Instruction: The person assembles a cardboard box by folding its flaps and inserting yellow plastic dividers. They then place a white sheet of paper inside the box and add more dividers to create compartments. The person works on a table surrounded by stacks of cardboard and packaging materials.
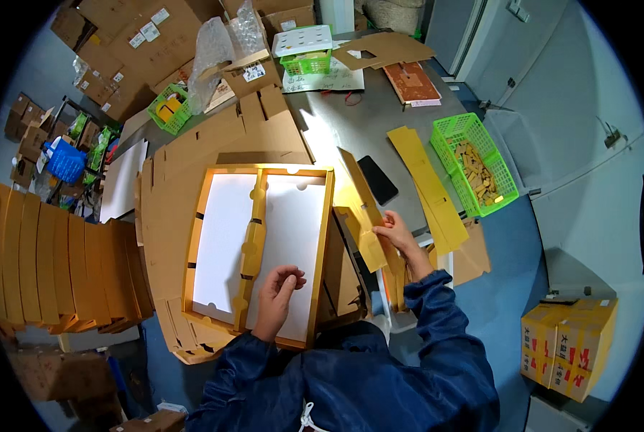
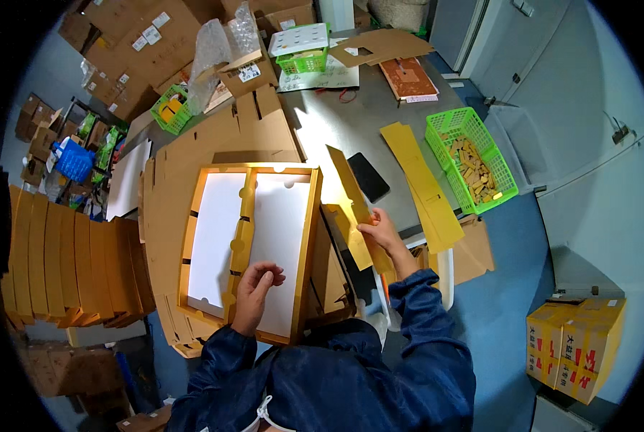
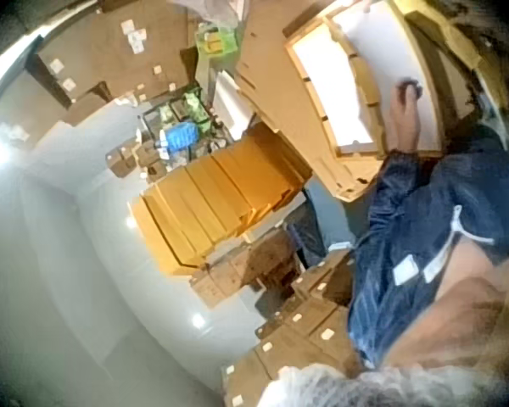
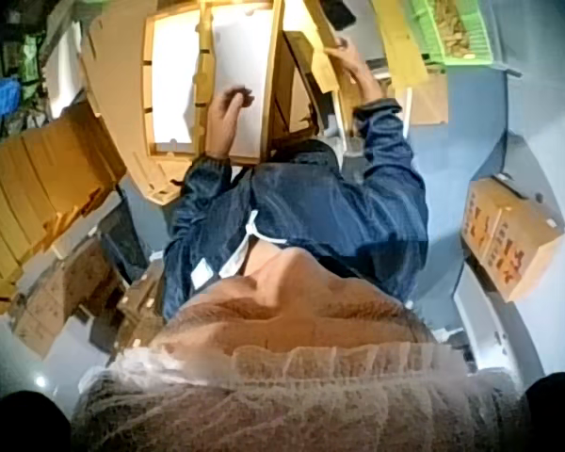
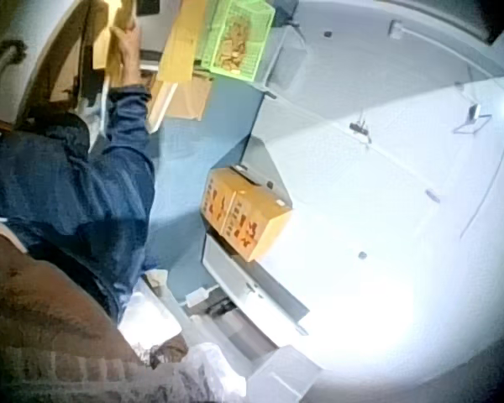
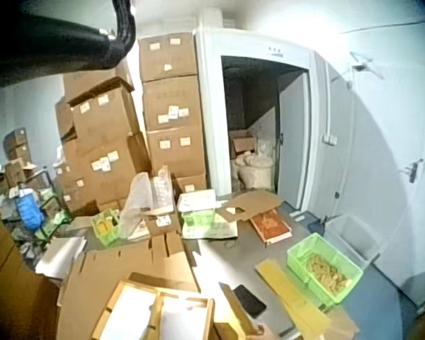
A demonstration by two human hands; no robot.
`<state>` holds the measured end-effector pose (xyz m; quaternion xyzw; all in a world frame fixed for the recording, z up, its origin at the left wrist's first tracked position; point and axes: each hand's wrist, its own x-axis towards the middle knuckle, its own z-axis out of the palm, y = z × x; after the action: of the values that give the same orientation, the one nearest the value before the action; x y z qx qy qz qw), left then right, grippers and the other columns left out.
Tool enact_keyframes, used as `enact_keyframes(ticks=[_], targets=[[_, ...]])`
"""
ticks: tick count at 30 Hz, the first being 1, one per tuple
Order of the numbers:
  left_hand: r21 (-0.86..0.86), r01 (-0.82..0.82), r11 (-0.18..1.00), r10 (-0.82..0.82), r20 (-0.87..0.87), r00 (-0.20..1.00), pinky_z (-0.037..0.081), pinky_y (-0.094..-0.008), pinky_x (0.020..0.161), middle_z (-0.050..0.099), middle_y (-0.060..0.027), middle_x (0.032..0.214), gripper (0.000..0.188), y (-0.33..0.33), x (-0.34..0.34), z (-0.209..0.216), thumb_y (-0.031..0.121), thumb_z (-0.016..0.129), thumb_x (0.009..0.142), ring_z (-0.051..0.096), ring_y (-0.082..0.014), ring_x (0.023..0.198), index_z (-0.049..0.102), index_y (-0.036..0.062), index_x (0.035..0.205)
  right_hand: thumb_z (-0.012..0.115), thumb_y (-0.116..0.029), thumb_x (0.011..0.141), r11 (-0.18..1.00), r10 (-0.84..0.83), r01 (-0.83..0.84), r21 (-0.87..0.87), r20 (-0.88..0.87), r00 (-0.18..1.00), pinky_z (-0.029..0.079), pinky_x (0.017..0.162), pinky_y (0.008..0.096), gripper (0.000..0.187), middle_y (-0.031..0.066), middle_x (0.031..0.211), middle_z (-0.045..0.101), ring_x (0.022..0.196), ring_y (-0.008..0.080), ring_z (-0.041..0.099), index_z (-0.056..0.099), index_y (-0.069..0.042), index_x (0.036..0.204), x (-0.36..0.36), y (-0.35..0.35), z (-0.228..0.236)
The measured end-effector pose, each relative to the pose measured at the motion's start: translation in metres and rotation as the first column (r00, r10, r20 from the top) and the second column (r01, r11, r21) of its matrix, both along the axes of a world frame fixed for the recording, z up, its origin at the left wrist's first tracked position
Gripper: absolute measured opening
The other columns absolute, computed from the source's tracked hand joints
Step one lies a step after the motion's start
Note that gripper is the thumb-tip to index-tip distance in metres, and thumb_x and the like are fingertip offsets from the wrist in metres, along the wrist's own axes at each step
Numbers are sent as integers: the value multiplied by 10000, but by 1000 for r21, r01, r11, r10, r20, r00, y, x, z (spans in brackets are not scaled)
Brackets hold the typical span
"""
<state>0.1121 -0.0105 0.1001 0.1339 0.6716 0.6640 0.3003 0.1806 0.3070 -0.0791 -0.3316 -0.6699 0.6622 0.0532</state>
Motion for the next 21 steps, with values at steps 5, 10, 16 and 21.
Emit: enact_keyframes(ticks=[5,10,16,21], targets=[[167,-4,986,-31,206,978,504,-331,852,543,-151,1132,356,19,-7,25,206,445,982,595,-220,992,404,-2,1268,733,-218,649,751,275,-134,646,-123,954,357,978,410,752,209,1230,457,1125,359,436,399,19,1280,50,-44,157],[369,34,929,-95,149,984,526,-367,821,631,-81,976,283,11,-26,26,235,398,996,640,-199,907,525,21,1131,772,-215,617,420,509,-316,850,68,858,317,1013,471,827,226,1285,419,1192,393,399,376,11,1306,76,-108,224],[276,-98,956,2,327,945,510,-351,864,609,-85,1113,262,-24,25,1,184,463,977,615,-194,987,515,42,1191,832,-369,575,306,418,-125,944,-15,908,364,981,457,1043,251,1258,432,1141,399,449,285,85,1338,39,-190,234],[391,-53,919,-74,302,950,445,-378,958,594,-57,1179,280,-69,27,-7,175,536,946,568,-193,1085,547,91,1214,801,-300,627,403,473,-240,883,23,881,483,741,393,707,175,958,595,866,327,591,454,20,1154,28,-225,213]])
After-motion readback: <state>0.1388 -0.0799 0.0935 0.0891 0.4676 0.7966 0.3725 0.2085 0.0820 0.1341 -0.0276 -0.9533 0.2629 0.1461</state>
